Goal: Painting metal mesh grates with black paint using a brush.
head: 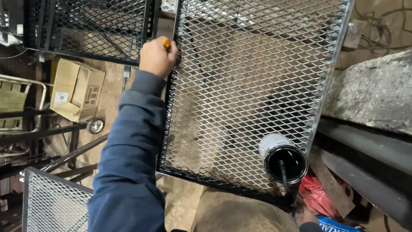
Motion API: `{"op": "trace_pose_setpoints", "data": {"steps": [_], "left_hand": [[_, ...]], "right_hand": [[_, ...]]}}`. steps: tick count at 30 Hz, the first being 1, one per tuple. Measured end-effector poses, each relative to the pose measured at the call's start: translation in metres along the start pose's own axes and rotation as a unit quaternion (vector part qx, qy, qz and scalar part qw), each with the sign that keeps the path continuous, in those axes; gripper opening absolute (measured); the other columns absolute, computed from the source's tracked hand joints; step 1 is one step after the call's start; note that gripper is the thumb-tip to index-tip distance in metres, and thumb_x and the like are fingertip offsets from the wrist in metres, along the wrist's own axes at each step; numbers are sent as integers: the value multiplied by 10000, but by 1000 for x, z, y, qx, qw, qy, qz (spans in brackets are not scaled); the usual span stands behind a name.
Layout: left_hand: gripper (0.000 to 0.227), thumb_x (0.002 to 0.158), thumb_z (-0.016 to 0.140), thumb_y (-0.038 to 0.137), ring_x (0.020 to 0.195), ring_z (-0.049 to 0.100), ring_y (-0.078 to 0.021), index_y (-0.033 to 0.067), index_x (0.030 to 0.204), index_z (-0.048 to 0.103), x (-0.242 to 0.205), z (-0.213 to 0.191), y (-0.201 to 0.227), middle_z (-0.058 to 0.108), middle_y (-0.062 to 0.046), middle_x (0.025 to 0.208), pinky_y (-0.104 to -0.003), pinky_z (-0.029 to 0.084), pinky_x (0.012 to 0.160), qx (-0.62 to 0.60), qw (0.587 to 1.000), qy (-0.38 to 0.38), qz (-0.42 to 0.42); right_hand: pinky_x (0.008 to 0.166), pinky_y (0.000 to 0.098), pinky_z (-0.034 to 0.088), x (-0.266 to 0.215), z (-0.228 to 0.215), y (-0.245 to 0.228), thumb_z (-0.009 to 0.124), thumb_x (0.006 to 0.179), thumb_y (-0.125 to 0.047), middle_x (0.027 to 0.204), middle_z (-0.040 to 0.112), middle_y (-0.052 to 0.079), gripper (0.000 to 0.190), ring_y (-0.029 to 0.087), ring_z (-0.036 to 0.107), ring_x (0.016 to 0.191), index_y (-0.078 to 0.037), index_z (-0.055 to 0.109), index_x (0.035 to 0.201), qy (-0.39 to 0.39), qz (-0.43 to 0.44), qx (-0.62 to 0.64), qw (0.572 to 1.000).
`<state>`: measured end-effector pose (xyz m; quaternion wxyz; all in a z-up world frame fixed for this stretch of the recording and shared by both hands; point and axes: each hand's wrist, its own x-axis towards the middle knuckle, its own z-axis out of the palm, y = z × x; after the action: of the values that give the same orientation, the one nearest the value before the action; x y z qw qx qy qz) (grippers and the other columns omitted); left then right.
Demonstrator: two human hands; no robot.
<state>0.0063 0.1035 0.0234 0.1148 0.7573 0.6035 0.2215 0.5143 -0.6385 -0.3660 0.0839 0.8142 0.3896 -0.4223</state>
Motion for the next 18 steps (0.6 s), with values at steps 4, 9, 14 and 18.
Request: {"op": "trace_pose_setpoints", "data": {"steps": [4,9,14,18], "left_hand": [[229,960,701,218,654,702,-379,39,819,702,36,15,-24,701,-200,737,-459,568,650,6,1000,3,30],[214,1021,695,197,706,720,-378,11,918,718,33,22,-26,711,-210,785,-427,577,631,-82,983,124,109],[272,1031,664,198,629,681,-370,24,825,698,-2,-1,-13,684,-210,734,-437,556,624,-18,998,13,61],[318,1073,629,225,537,648,-267,22,841,705,4,-6,2,687,-168,679,-390,519,557,-86,992,86,-28]], "right_hand": [[875,458,567,-2,-1,-1,688,869,-246,1028,750,190,291,372,715,986,-104,679,1123,-6,8,-8,1000],[899,462,561,-8,-10,6,663,889,-287,1088,741,193,348,382,708,1027,-160,650,1212,-21,14,-27,999],[923,467,555,-6,5,-13,639,908,-329,1147,732,195,409,391,700,1068,-217,622,1301,-27,22,-17,999],[942,470,550,-1,-4,-12,619,924,-362,1195,724,198,459,398,694,1101,-263,599,1372,-35,23,-33,999]]}}
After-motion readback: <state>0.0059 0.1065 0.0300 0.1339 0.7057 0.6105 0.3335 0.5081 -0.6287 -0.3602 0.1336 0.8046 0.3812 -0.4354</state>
